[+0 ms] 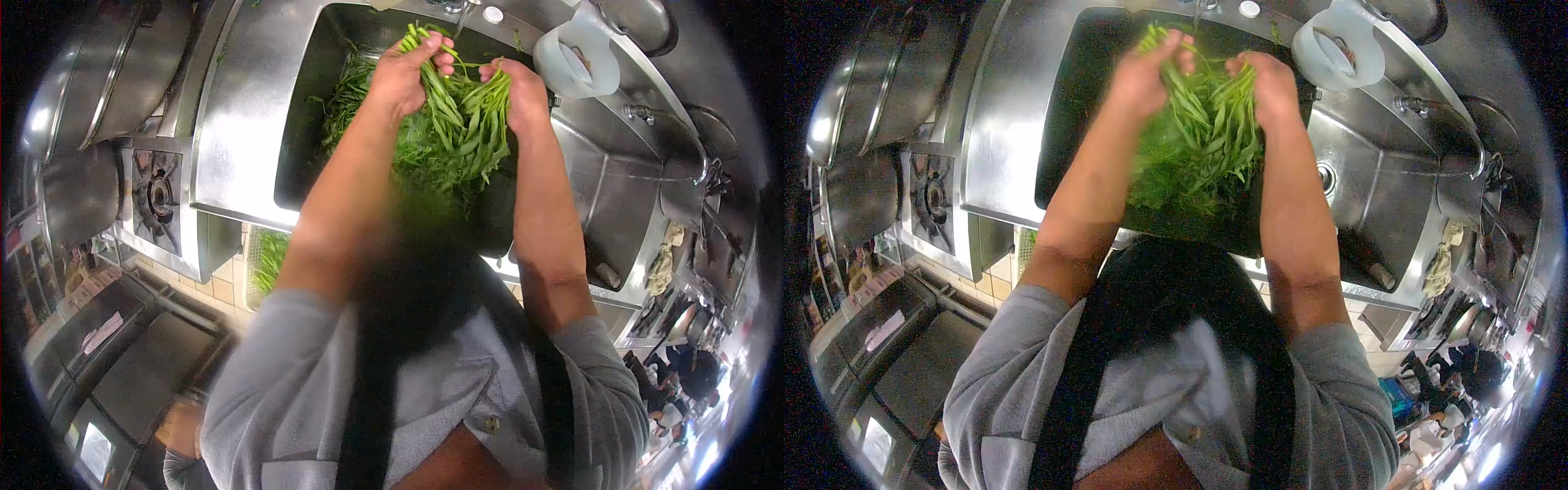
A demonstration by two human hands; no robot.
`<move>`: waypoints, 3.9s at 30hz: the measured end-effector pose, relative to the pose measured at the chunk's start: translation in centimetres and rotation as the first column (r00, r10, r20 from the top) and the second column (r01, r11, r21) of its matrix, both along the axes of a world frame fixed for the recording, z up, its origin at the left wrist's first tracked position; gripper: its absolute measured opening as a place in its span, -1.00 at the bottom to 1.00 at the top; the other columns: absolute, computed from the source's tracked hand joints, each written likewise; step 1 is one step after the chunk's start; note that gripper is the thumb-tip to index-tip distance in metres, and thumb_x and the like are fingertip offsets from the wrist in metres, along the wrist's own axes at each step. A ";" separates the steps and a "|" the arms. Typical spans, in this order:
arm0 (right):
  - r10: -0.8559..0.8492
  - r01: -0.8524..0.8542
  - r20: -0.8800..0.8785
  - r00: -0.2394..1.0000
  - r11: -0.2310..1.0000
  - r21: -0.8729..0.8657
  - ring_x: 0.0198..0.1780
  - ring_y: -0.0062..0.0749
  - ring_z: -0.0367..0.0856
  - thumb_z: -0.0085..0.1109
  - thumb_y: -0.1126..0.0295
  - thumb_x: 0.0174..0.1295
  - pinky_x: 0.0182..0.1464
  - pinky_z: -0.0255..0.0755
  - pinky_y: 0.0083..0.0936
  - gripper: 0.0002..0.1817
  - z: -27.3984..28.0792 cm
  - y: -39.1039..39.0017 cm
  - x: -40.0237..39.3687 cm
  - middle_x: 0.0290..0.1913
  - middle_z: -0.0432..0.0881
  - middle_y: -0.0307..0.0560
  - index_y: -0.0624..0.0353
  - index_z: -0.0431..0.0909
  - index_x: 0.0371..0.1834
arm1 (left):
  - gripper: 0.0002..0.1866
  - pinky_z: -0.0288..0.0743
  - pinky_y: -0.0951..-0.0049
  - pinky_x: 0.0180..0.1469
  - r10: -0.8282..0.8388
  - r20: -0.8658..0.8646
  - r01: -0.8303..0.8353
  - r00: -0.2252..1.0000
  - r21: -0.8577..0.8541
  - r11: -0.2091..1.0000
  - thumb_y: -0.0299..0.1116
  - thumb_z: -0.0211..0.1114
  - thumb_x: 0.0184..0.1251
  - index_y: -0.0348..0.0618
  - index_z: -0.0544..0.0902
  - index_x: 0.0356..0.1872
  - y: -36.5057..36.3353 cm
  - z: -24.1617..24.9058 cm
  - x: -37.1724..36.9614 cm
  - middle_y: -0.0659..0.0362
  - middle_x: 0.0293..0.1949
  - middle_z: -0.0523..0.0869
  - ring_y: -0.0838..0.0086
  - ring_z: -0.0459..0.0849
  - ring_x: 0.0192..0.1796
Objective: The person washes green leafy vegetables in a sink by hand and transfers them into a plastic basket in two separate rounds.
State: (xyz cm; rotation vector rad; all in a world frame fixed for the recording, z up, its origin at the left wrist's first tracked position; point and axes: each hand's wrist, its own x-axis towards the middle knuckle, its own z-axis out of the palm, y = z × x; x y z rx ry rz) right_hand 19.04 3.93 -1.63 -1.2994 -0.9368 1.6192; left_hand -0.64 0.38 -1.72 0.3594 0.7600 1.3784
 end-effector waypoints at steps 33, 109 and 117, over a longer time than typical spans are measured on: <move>0.246 -0.432 0.600 0.761 0.882 0.187 -0.33 -0.51 0.56 0.25 0.09 0.24 -0.18 0.41 -0.56 -0.60 1.4 -0.6 -1.9 -0.35 0.68 -0.19 0.16 0.60 -0.01 | -0.84 0.73 0.22 -0.13 0.114 -0.115 -0.118 0.987 -0.030 0.993 -0.38 0.23 0.43 -0.29 0.57 -0.16 -1.3 -0.7 -2.6 0.10 -0.24 0.65 0.42 0.62 -0.28; 0.532 -0.691 0.582 0.615 0.719 0.074 -0.30 -0.59 0.49 0.21 0.25 0.26 -0.13 0.39 -0.56 -0.75 3.0 -1.1 -3.3 -0.41 0.61 -0.29 0.22 0.65 -0.20 | -0.57 0.24 -0.01 0.42 0.066 0.116 -0.092 0.991 0.231 0.969 -0.30 0.07 0.51 -0.25 0.30 0.28 -1.5 -0.5 -1.6 -0.04 0.31 0.47 0.03 0.37 0.40; 0.457 -0.659 0.627 0.631 0.742 0.122 -0.35 -0.63 0.44 0.25 0.23 0.22 -0.25 0.35 -0.55 -0.71 2.6 -0.7 -2.9 -0.42 0.59 -0.28 0.27 0.64 -0.22 | -0.60 0.40 0.14 0.32 -0.047 0.133 0.016 0.990 0.224 0.975 -0.39 0.14 0.46 -0.26 0.38 0.25 -2.0 0.0 -2.4 -0.04 0.22 0.58 0.12 0.53 0.27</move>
